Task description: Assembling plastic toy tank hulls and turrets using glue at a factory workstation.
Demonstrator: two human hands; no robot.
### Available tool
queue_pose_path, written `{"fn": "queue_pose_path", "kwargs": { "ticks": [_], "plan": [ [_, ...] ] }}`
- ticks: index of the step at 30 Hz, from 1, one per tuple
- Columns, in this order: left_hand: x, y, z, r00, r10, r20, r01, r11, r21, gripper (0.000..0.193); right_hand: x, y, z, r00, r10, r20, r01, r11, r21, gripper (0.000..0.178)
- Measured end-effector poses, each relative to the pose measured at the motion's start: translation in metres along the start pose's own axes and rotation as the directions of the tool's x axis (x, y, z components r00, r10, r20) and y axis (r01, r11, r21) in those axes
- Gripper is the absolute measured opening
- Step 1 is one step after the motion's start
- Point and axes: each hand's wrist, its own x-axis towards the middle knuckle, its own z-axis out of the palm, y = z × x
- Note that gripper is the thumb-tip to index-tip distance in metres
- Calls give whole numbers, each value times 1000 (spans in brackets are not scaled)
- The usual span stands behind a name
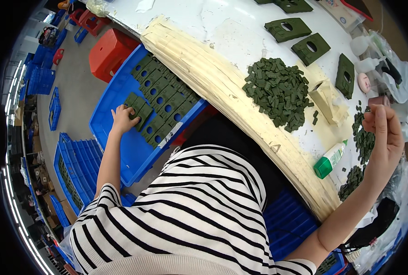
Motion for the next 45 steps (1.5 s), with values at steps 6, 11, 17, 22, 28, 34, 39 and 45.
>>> {"fn": "queue_pose_path", "kwargs": {
  "ticks": [6,11,17,22,28,34,39,45],
  "plan": [
    [-8,19,-22,991,17,129,-29,995,95,42,-4,-3,-1,999,46,0,-46,997,59,21],
    [-8,101,-116,789,245,-563,-398,902,-165,22,-2,-21,9,997,70,13,-71,990,122,18],
    [-9,311,-223,331,542,-772,-902,423,-90,29,-2,-22,10,998,55,17,-57,986,158,19],
    [6,442,-224,533,731,-427,-707,661,249,54,-5,-21,9,995,101,20,-103,972,211,17],
    [-7,478,-224,687,699,-201,-584,695,419,56,-4,-19,3,997,80,12,-81,978,193,18],
    [-2,484,-225,726,685,-62,-596,671,441,40,-4,-17,4,996,91,23,-94,976,195,19],
    [3,444,-233,616,733,-288,-659,680,321,30,-2,-16,3,997,73,20,-75,979,190,19],
    [5,262,-249,460,607,-648,-723,680,124,27,-1,-18,2,997,81,2,-80,975,207,18]
  ]
}}
